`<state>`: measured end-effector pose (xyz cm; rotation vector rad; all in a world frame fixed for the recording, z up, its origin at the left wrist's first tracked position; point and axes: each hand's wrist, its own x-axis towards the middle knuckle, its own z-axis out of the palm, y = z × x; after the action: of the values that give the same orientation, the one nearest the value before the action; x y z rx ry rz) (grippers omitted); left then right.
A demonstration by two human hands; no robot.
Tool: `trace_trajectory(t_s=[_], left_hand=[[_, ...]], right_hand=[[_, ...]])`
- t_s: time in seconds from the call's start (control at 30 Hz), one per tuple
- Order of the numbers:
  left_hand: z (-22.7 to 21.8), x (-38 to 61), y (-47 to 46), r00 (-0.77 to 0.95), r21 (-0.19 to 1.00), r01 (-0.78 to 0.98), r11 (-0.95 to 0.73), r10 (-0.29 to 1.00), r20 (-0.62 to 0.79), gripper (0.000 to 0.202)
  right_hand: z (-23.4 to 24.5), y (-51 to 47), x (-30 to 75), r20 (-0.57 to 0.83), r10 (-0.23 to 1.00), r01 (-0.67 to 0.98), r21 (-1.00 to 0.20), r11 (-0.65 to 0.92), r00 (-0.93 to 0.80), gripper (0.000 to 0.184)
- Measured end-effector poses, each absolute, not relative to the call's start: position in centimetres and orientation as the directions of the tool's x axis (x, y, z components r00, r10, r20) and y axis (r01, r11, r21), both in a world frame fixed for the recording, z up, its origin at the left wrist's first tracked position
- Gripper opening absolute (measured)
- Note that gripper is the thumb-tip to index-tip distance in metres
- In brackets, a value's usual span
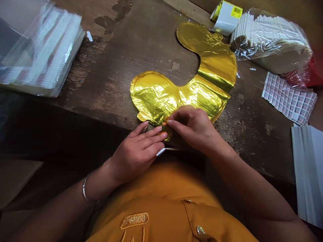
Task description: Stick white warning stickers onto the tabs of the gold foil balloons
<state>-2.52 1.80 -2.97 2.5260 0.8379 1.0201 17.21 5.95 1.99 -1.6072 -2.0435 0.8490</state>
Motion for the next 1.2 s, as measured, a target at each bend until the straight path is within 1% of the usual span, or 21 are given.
trace_trajectory(t_s=[0.13, 0.3, 0.37, 0.4, 0.5, 0.53, 0.57, 0.63, 0.73, 0.8, 0.87, 0.9, 0.97, 1.0, 1.03, 1.07, 1.1, 1.17, 1.2], left_hand=[[-2.9, -2.5, 1.8, 0.581, 0.455, 0.414, -0.788, 0.614, 0.534, 0.011], [-2.7, -2.5, 1.9, 0.58, 0.444, 0.423, -0.79, 0.612, 0.537, 0.011], [-2.6, -2.5, 1.9, 0.581, 0.447, 0.422, -0.789, 0.613, 0.535, 0.012], [-2.5, -2.5, 1.9, 0.582, 0.447, 0.422, -0.788, 0.614, 0.533, 0.012], [-2.5, -2.4, 1.9, 0.587, 0.445, 0.423, -0.789, 0.613, 0.529, 0.012], [-2.5, -2.4, 1.9, 0.588, 0.443, 0.423, -0.79, 0.612, 0.529, 0.011], [-2.6, -2.4, 2.0, 0.588, 0.442, 0.425, -0.79, 0.612, 0.529, 0.012], [-2.6, -2.3, 2.0, 0.593, 0.44, 0.431, -0.788, 0.614, 0.52, 0.012], [-2.5, -2.2, 2.1, 0.601, 0.447, 0.436, -0.781, 0.622, 0.501, 0.012], [-2.3, -2.1, 2.1, 0.606, 0.458, 0.428, -0.779, 0.624, 0.494, 0.012], [-2.2, -2.0, 2.1, 0.601, 0.472, 0.424, -0.773, 0.63, 0.491, 0.013], [-2.2, -2.0, 2.1, 0.598, 0.48, 0.422, -0.769, 0.634, 0.49, 0.014], [-2.2, -2.1, 2.1, 0.591, 0.496, 0.418, -0.761, 0.643, 0.488, 0.014], [-2.2, -2.1, 2.1, 0.588, 0.504, 0.413, -0.758, 0.645, 0.489, 0.013], [-2.3, -2.2, 2.1, 0.587, 0.515, 0.405, -0.755, 0.647, 0.487, 0.013], [-2.4, -2.2, 2.1, 0.586, 0.529, 0.394, -0.752, 0.649, 0.485, 0.013], [-2.6, -2.3, 2.1, 0.586, 0.545, 0.382, -0.746, 0.652, 0.481, 0.012], [-2.9, -2.5, 1.9, 0.586, 0.581, 0.354, -0.733, 0.658, 0.473, 0.013], [-3.1, -2.6, 1.9, 0.586, 0.599, 0.337, -0.726, 0.66, 0.471, 0.014]], right_hand=[[1.9, 6.0, 17.1, -0.022, 0.967, 0.757, -0.626, 0.185, -0.254, 0.012], [1.9, 5.7, 16.8, -0.031, 0.969, 0.802, -0.567, 0.185, -0.246, 0.011], [1.9, 5.5, 16.9, -0.014, 0.973, 0.824, -0.535, 0.188, -0.231, 0.01], [1.8, 5.5, 16.9, 0.003, 0.977, 0.836, -0.517, 0.183, -0.212, 0.012], [1.4, 5.5, 17.2, 0.058, 0.988, 0.874, -0.462, 0.154, -0.143, 0.04], [1.2, 5.7, 17.2, 0.076, 0.988, 0.885, -0.44, 0.151, -0.131, 0.046], [1.0, 5.8, 17.3, 0.092, 0.988, 0.897, -0.414, 0.153, -0.126, 0.048], [0.8, 6.2, 17.1, 0.127, 0.987, 0.929, -0.344, 0.14, -0.101, 0.042], [1.0, 6.6, 16.7, 0.202, 0.979, 0.958, -0.27, 0.096, -0.041, 0.025], [1.3, 6.5, 16.4, 0.214, 0.972, 0.951, -0.266, 0.158, -0.101, 0.022], [1.4, 6.4, 16.4, 0.176, 0.962, 0.927, -0.276, 0.254, -0.211, 0.024], [1.4, 6.4, 16.5, 0.164, 0.959, 0.924, -0.271, 0.27, -0.232, 0.023], [1.5, 6.3, 17.1, 0.215, 0.959, 0.944, -0.236, 0.232, -0.183, 0.011], [1.6, 6.1, 17.5, 0.268, 0.951, 0.95, -0.222, 0.218, -0.155, 0.009], [1.7, 5.8, 18.0, 0.307, 0.936, 0.945, -0.216, 0.244, -0.171, 0.013], [1.8, 5.4, 18.4, 0.319, 0.915, 0.921, -0.217, 0.323, -0.245, 0.016], [1.9, 4.9, 18.8, 0.306, 0.88, 0.87, -0.224, 0.439, -0.365, 0.018], [1.9, 3.8, 19.4, 0.258, 0.755, 0.715, -0.247, 0.654, -0.602, 0.021], [1.7, 3.3, 19.6, 0.251, 0.7, 0.653, -0.252, 0.714, -0.669, 0.024]])
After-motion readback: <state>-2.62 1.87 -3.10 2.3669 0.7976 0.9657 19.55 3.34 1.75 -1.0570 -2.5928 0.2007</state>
